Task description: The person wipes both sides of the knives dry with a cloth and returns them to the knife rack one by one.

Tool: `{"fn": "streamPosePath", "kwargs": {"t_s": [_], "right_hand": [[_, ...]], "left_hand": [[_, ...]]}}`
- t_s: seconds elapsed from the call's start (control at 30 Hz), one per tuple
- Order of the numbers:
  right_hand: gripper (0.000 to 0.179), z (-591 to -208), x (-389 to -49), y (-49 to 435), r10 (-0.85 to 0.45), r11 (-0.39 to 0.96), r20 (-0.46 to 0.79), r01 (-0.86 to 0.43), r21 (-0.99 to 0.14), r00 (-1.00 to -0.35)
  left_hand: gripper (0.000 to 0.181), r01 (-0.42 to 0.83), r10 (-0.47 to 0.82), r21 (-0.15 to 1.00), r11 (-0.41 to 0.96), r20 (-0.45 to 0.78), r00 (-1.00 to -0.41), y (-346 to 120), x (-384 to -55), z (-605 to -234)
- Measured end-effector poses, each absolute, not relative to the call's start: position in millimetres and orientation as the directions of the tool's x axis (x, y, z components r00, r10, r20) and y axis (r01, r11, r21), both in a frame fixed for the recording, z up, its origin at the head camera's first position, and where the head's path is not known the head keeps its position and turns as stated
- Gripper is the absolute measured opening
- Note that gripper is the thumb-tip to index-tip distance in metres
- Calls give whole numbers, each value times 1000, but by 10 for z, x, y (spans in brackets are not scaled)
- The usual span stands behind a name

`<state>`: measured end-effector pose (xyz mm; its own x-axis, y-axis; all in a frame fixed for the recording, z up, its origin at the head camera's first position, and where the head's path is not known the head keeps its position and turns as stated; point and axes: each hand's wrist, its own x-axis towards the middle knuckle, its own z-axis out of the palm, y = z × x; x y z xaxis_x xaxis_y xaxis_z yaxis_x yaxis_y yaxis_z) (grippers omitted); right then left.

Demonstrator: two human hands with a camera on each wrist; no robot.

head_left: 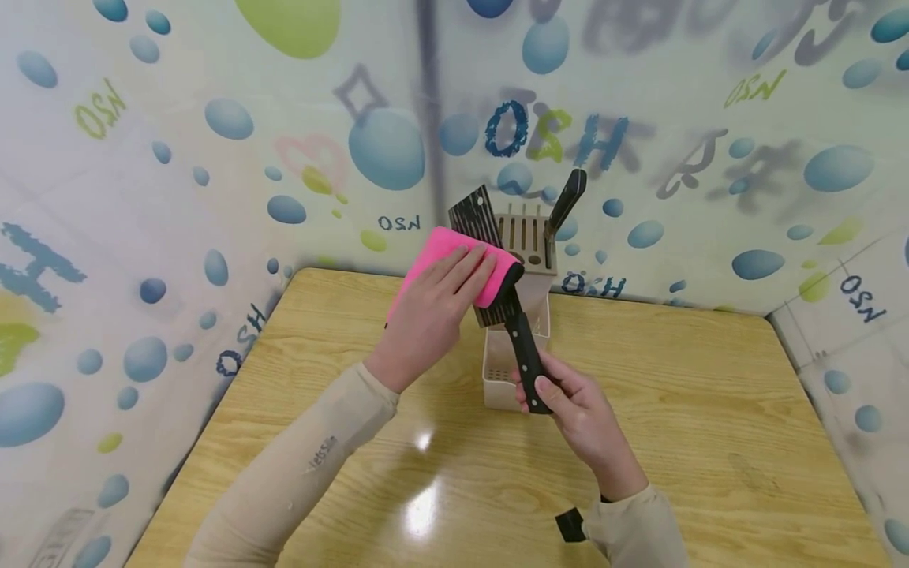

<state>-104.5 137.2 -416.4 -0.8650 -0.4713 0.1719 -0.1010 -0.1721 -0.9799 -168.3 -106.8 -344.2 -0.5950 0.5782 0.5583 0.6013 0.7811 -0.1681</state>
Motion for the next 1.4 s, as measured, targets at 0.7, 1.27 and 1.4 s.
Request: {"fn": "streamPosePath", "kwargs": {"t_s": [0.7,1.27,1.4], "right_hand": [[48,-4197,-1025,1404,-529,-159,212,-149,-976,-822],[47,-4208,-1035,1394,-549,-167,223,-156,-974,-805],[47,-4200,-1038,1381,-539,-158,213,-150,-976,-815]], "left_hand": [[55,561,467,-47,826,615,-636,-1337,-1949,-3256],[54,549,458,-44,835,608,-648,-1411,-1952,-3228],[54,558,480,-64,828,597,-643,-1387,-1931,-3256]]}}
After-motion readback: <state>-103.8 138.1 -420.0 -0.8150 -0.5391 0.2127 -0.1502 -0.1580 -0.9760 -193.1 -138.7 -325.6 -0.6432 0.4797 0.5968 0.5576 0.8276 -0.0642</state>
